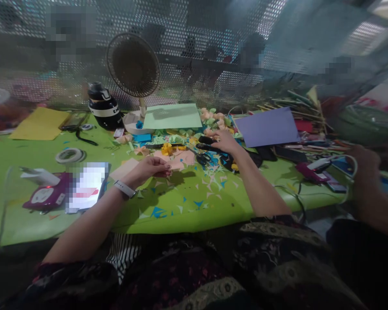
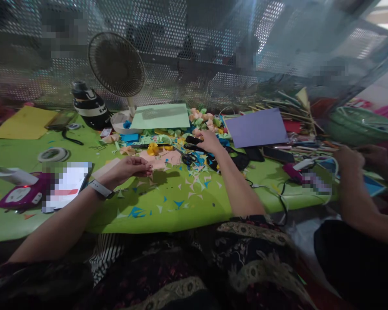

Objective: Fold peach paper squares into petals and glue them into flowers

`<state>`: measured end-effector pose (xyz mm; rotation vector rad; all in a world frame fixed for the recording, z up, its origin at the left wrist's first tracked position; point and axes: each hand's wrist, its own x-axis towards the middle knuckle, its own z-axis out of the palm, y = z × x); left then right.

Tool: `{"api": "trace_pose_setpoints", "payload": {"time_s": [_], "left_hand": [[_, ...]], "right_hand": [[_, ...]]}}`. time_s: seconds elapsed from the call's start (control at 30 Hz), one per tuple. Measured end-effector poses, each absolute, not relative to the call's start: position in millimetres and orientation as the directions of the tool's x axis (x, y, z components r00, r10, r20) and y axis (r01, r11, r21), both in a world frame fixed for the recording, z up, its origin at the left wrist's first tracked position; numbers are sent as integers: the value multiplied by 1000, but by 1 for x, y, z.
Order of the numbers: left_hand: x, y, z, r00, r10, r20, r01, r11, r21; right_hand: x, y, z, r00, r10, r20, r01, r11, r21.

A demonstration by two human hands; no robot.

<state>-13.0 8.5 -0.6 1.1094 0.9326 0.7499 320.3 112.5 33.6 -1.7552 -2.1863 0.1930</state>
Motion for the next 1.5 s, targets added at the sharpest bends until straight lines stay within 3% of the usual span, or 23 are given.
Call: {"api": "trace_pose_setpoints", "payload": {"time_s": [0.07, 0.23, 0.4, 0.5, 0.7, 0.77, 1.13, 1.37, 1.5], "left_hand": [[-13, 9, 0, 419, 870, -261, -52, 310, 949], [-15, 11, 0, 381, 880, -283, -56, 328, 943], [-18, 12, 0, 325, 901, -287, -47, 319, 947], [-19, 15, -1, 283, 915, -286, -45, 311, 949], [-18, 20, 2, 207, 931, -301, -48, 317, 947], [-17, 16, 4, 226, 920, -321, -20, 334, 943], [-13, -34, -14, 325, 829, -455, 21, 475, 880], [-7, -38, -8, 367, 791, -490, 96, 491, 866], [-4, -38, -8, 378, 791, -481, 100, 482, 870]], "right_hand": [[325, 118, 25, -190, 971, 144, 951, 219, -219], [324, 117, 14, -192, 970, 148, 963, 215, -160], [326, 104, 41, -215, 950, 227, 954, 254, -161], [318, 79, 62, -298, 907, 299, 904, 368, -216], [276, 5, 51, -663, 748, 17, 672, 606, -426], [264, -11, 36, -717, 697, -26, 636, 638, -434], [255, -22, 22, -654, 755, -50, 711, 589, -384], [228, -21, 43, -559, 803, 206, 626, 571, -531], [192, 0, 40, -536, 812, 232, 645, 571, -507]]}}
